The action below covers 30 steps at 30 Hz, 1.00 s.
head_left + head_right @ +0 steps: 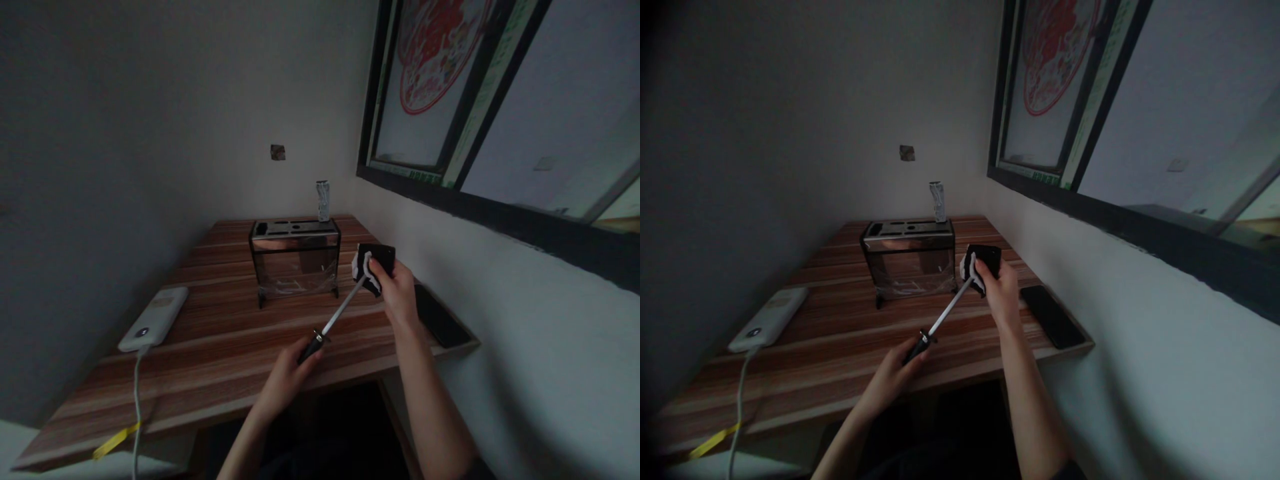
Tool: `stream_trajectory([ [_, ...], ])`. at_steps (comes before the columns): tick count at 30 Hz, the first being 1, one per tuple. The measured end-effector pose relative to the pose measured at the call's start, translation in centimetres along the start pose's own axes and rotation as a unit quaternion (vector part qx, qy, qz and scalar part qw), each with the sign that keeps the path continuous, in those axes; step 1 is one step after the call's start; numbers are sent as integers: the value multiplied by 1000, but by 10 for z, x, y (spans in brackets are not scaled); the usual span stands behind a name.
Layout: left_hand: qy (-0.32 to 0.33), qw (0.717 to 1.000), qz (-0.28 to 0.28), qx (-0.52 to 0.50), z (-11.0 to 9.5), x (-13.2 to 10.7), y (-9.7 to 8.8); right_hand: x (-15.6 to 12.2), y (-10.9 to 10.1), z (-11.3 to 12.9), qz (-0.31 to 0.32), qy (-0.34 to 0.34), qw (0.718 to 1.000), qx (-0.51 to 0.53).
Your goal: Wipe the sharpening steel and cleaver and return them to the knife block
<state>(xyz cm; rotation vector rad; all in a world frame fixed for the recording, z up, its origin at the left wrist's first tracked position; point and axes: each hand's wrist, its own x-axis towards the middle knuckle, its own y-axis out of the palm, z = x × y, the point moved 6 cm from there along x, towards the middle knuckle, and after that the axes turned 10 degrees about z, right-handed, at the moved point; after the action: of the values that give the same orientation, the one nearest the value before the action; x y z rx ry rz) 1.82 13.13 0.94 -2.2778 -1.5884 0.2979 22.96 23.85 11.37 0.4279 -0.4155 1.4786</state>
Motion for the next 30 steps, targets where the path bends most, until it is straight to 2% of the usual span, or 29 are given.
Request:
stream_trajectory([
  [6,-1,1000,4,-16,-2,0,0,10,-9,-2,-26,8,998,54],
  [13,4,1000,-8,-1,-3,-1,-2,-3,6,-10,-68,41,992,96],
  [15,7,1000,-15,6,-1,0,-3,-9,15,-15,-44,54,994,89],
  [18,-3,1000,-29,7,4,1,-3,-26,38,-24,28,80,995,59],
  [22,-13,999,-48,-14,9,3,-4,-64,73,-30,125,107,986,-5],
  [24,-5,998,-53,-24,7,4,-5,-81,85,-31,152,122,981,-16],
  [27,8,999,-51,-17,4,5,-7,-93,91,-33,159,139,977,-18],
  [30,12,999,-43,-10,4,5,-6,-93,87,-35,162,150,975,-12],
])
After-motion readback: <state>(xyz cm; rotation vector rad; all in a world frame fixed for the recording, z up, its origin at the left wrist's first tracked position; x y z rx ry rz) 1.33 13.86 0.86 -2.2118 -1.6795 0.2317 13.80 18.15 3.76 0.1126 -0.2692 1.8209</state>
